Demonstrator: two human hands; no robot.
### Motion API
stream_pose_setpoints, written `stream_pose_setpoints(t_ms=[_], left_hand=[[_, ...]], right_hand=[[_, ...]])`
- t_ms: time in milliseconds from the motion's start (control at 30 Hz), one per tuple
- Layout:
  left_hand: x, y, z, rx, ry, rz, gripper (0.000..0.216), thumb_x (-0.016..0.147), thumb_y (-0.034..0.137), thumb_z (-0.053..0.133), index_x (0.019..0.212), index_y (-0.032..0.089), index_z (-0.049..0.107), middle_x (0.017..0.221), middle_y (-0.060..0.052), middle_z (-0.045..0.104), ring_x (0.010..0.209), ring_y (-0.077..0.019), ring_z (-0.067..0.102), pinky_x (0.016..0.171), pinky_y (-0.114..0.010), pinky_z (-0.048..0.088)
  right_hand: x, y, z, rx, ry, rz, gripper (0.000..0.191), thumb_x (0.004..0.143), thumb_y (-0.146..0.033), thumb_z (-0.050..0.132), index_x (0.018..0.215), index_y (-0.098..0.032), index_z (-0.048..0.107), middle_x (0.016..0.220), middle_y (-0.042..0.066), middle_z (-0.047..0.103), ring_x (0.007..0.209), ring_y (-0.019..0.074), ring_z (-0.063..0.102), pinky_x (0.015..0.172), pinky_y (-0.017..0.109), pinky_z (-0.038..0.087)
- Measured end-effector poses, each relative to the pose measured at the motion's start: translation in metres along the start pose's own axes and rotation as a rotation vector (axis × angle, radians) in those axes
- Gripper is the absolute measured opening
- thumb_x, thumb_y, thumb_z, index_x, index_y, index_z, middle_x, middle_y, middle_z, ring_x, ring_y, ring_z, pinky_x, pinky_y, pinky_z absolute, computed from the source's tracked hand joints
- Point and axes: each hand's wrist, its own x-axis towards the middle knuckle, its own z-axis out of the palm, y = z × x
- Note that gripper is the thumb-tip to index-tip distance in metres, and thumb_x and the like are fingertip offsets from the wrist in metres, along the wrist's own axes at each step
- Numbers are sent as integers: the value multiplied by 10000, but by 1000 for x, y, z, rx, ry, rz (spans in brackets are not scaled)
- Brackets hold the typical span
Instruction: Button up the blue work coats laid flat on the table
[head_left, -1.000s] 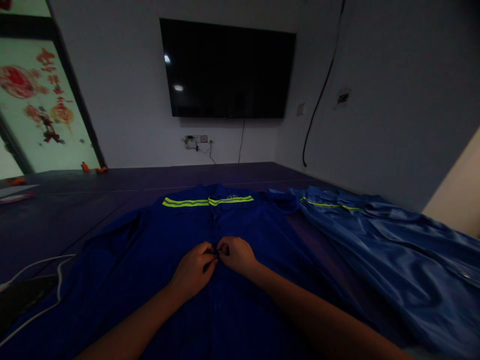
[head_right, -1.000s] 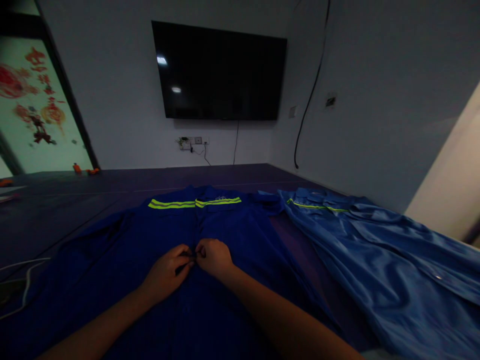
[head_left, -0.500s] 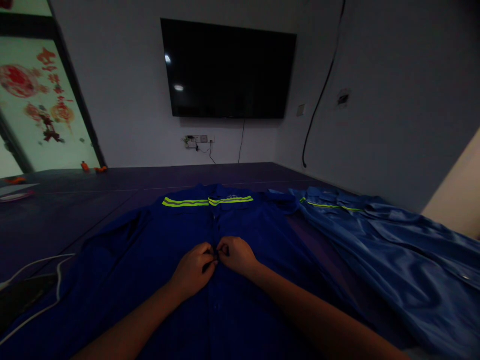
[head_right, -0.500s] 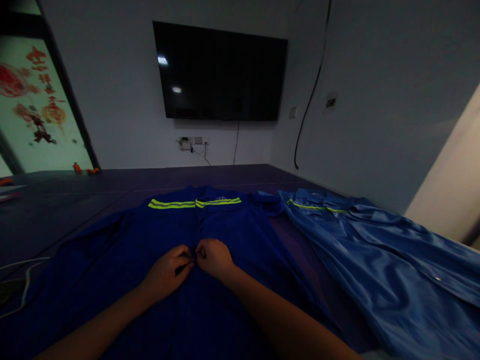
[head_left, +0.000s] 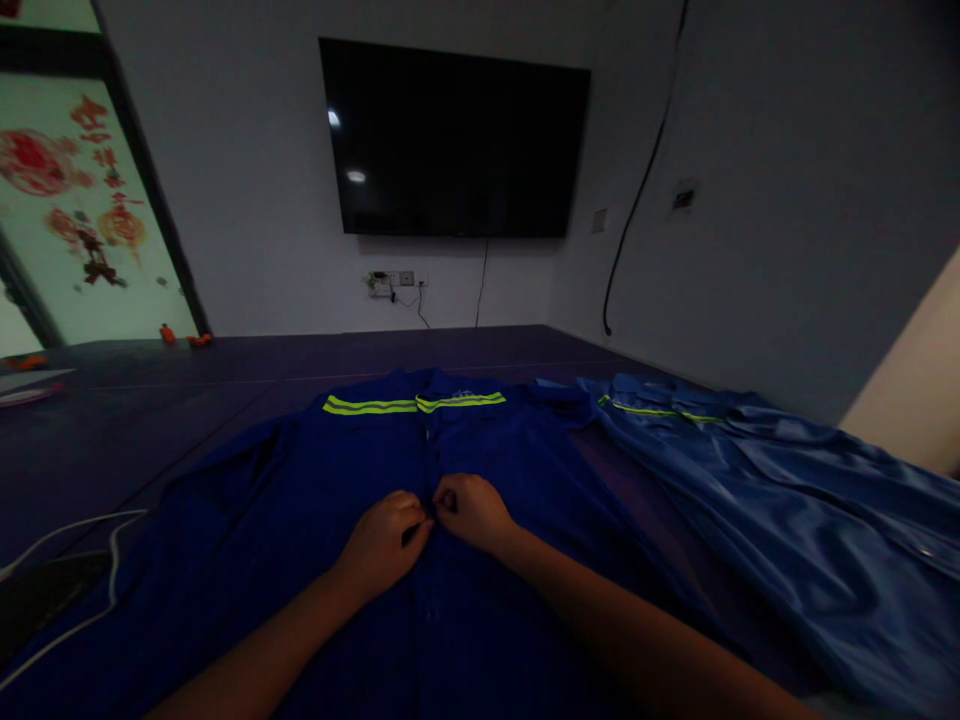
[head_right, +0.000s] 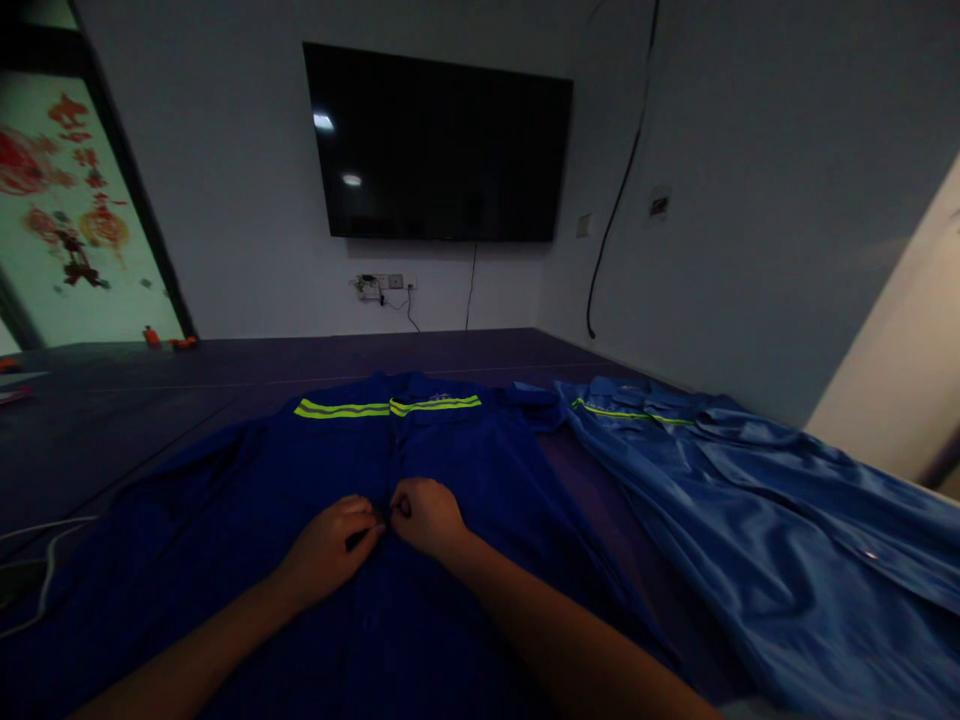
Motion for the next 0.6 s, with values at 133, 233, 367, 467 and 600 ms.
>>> stream_pose_setpoints(t_ms=[133,233,367,467,600], left_hand=[[0,0,0,12,5,14,257,818,193,421,622,162,585,676,-30,580,706,-138,528,657,-266,428],[0,-1,0,10,5,20,252,812,191,428,617,165,585,669,-27,582,698,-136,526,652,-266,427],[0,0,0,10,12,23,259,810,189,430,597,164,574,653,-26,578,687,-134,524,641,-262,423],[0,0,-1,14,5,21,267,812,190,426,584,164,563,653,-26,576,690,-136,526,645,-264,423],[0,1,-1,19,1,23,264,808,193,430,581,168,561,646,-24,572,677,-135,525,636,-262,422]], right_hand=[[0,0,-2,-2,-5,-14,165,671,-178,527,783,-204,645,731,-11,653,668,112,586,558,191,353],[0,0,-3,-15,-12,-28,175,668,-183,527,792,-206,648,728,-15,652,660,110,584,541,192,345],[2,-1,-5,-23,-32,-25,188,665,-185,525,802,-208,651,722,-13,649,658,113,578,544,195,341],[3,0,-5,-21,-41,-24,181,665,-178,523,794,-204,648,704,-12,644,644,110,574,545,192,338],[2,0,-4,-31,-29,-46,169,664,-178,526,783,-204,643,687,-15,643,629,109,571,534,191,329]])
